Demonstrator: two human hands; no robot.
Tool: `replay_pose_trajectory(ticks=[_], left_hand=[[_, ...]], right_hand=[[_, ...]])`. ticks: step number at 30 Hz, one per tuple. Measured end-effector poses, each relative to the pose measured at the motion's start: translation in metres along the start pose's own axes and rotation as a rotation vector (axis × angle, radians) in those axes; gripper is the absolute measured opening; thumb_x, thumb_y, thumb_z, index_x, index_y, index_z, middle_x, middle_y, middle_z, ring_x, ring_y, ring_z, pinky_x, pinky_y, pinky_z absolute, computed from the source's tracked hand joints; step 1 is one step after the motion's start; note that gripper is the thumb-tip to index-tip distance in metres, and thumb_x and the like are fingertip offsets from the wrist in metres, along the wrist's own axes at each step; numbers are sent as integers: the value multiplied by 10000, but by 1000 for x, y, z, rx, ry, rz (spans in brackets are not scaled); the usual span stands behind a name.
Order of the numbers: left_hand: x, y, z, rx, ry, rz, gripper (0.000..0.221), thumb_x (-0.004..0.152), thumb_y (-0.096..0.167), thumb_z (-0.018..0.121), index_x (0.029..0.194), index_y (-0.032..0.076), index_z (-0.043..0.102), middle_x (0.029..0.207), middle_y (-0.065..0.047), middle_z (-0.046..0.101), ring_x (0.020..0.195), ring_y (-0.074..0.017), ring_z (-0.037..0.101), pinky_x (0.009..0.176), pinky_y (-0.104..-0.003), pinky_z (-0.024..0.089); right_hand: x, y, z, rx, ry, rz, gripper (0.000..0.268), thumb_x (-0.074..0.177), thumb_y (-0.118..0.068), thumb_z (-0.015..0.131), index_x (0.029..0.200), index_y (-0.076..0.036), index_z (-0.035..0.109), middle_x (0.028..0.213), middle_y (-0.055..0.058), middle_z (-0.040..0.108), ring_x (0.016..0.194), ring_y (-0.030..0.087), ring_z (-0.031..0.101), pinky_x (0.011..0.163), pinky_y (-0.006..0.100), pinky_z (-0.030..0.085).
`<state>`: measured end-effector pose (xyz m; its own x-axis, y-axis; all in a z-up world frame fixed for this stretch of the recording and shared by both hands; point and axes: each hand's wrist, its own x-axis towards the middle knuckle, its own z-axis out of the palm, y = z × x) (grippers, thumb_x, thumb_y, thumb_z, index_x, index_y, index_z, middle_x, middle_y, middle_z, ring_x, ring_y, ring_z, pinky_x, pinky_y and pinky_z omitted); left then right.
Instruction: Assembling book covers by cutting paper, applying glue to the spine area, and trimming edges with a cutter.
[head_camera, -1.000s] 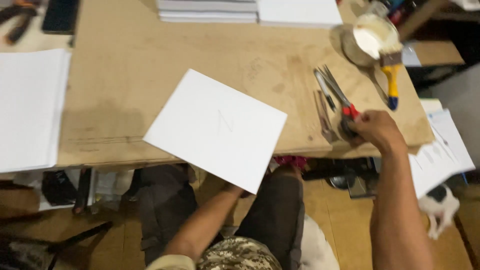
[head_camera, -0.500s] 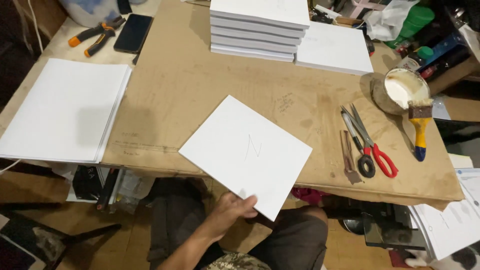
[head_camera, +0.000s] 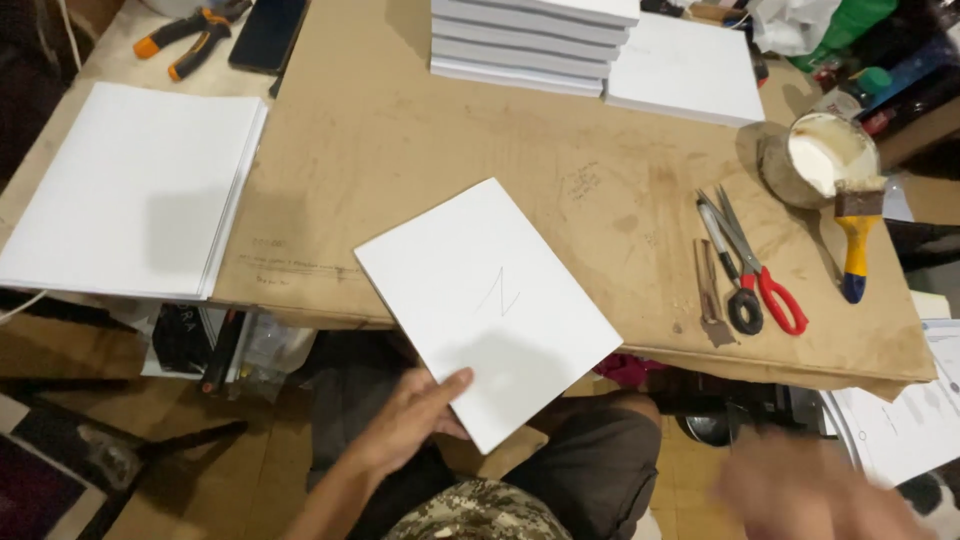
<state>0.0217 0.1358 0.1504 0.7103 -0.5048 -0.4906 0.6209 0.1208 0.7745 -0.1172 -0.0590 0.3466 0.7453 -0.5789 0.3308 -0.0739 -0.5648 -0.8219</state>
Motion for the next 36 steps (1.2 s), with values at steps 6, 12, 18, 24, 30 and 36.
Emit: replay_pose_trajectory(ticks=[6,12,18,24,30,36], left_hand=[[-23,8,-21,35,40,52,560,938,403,524,1355,43,624,1169,-150,774,973,-269,754,680,-397,661],[-16,-5,-13,39,56,20,551,940,414,499,1334,48,619,1148,-160,761,983,-303,748,694,-444,670],[-4,-45,9,-28,-126,77,566,892,385,646,1308,1,638,1150,-183,749,960,-277,754,801,-387,674],[10,-21,-38,-193,239,437,689,759,67,822,1384,17,534,1239,-201,719,960,-221,720,785,-346,624],[-3,-6,-32,285,166,562,743,754,101,874,1437,112,583,1390,-81,689,1155,-156,727,931,-283,643],[-1,9,-23,290,245,410,739,722,224,880,1410,130,627,1307,-76,754,1019,-126,797,887,-274,681]], right_hand=[[38,183,61,219,-253,411,337,1090,-282,504,1174,-21,698,946,145,730,733,227,676,592,318,516],[-17,206,107,598,-679,733,716,929,-604,417,1199,27,620,935,203,765,714,293,721,555,340,553],[-15,161,125,747,-253,916,526,834,-260,694,1279,13,639,1183,173,733,962,279,667,813,392,527],[25,143,78,562,-216,911,557,903,-191,600,1417,21,567,1292,249,697,1061,361,642,879,449,503],[47,129,63,230,-181,897,647,915,-256,630,1529,-121,474,1304,229,692,1067,364,639,821,469,487],[56,132,66,23,-190,728,694,952,-317,549,1609,-146,403,1530,103,544,1265,272,573,962,417,466]])
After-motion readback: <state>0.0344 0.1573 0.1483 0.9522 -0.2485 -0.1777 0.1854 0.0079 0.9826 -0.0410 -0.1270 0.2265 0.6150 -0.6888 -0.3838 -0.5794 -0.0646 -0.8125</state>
